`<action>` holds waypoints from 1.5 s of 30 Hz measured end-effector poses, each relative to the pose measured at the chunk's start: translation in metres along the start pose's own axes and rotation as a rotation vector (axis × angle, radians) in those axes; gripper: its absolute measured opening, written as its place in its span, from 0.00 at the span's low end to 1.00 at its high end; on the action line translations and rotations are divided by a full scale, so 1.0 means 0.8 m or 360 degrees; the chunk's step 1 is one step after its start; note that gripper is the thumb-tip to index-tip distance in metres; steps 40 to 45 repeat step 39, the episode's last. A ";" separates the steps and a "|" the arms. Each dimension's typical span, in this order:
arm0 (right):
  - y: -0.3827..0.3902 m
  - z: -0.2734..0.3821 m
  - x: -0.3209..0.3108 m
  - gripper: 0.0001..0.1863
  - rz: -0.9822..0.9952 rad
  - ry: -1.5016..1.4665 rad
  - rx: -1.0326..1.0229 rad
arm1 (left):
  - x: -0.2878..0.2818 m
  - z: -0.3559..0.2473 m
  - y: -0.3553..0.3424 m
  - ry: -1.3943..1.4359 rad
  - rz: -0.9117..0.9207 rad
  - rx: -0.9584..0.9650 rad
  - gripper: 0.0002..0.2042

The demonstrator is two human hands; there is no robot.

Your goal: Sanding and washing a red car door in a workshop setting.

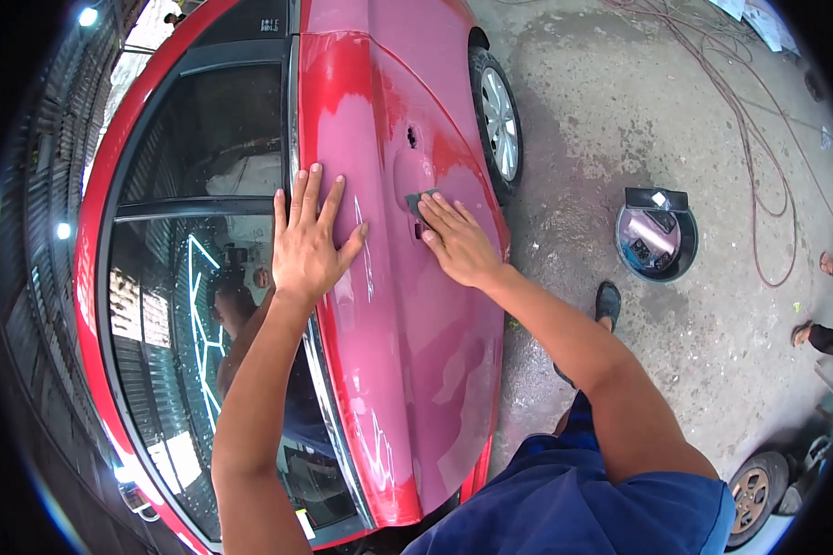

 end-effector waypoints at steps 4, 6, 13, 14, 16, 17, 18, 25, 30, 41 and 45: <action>-0.053 -0.025 -0.050 0.28 -0.0109 0.0576 -0.0170 | -0.004 -0.008 -0.011 -0.0005 0.0009 0.0005 0.37; -0.014 -0.020 -0.023 0.28 -0.0093 0.0315 -0.0156 | -0.002 -0.013 -0.008 0.0012 0.0016 0.0003 0.36; -0.034 -0.029 -0.039 0.27 -0.0168 0.0583 -0.0205 | -0.003 -0.009 -0.011 -0.0009 0.0005 -0.0009 0.36; -0.011 -0.026 -0.022 0.27 -0.0107 0.0311 -0.0166 | -0.002 -0.007 -0.008 -0.0009 0.0022 -0.0016 0.36; 0.000 -0.018 -0.022 0.26 0.0065 0.0359 -0.0222 | 0.000 -0.004 -0.003 -0.0004 0.0051 -0.0019 0.36; -0.020 -0.027 -0.028 0.26 0.0068 0.0355 -0.0222 | -0.003 -0.001 -0.005 -0.0012 0.0027 -0.0023 0.36; -0.042 -0.033 -0.049 0.27 -0.0018 0.0537 -0.0212 | -0.004 -0.005 -0.006 -0.0004 0.0006 -0.0019 0.36; -0.037 -0.024 -0.057 0.25 -0.0039 0.0606 -0.0342 | -0.004 -0.005 -0.001 0.0011 -0.0016 -0.0004 0.36; -0.020 0.014 -0.026 0.27 -0.0234 0.0461 -0.0046 | 0.000 -0.011 -0.009 0.0020 0.0016 -0.0003 0.37; -0.007 -0.007 -0.028 0.26 0.0022 -0.0010 -0.0006 | 0.001 -0.010 -0.008 -0.0038 0.0064 -0.0018 0.37; -0.007 -0.007 -0.028 0.26 0.0022 -0.0010 -0.0006 | 0.001 -0.010 -0.008 -0.0038 0.0064 -0.0018 0.37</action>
Point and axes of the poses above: each hand's wrist, its own y-axis away from the middle knuckle, its own x-axis out of the palm, z = x × y, the point moved 7 cm from there along -y, towards the middle knuckle, and after that the axes turned 6 degrees about -x, right-handed, at the moved point
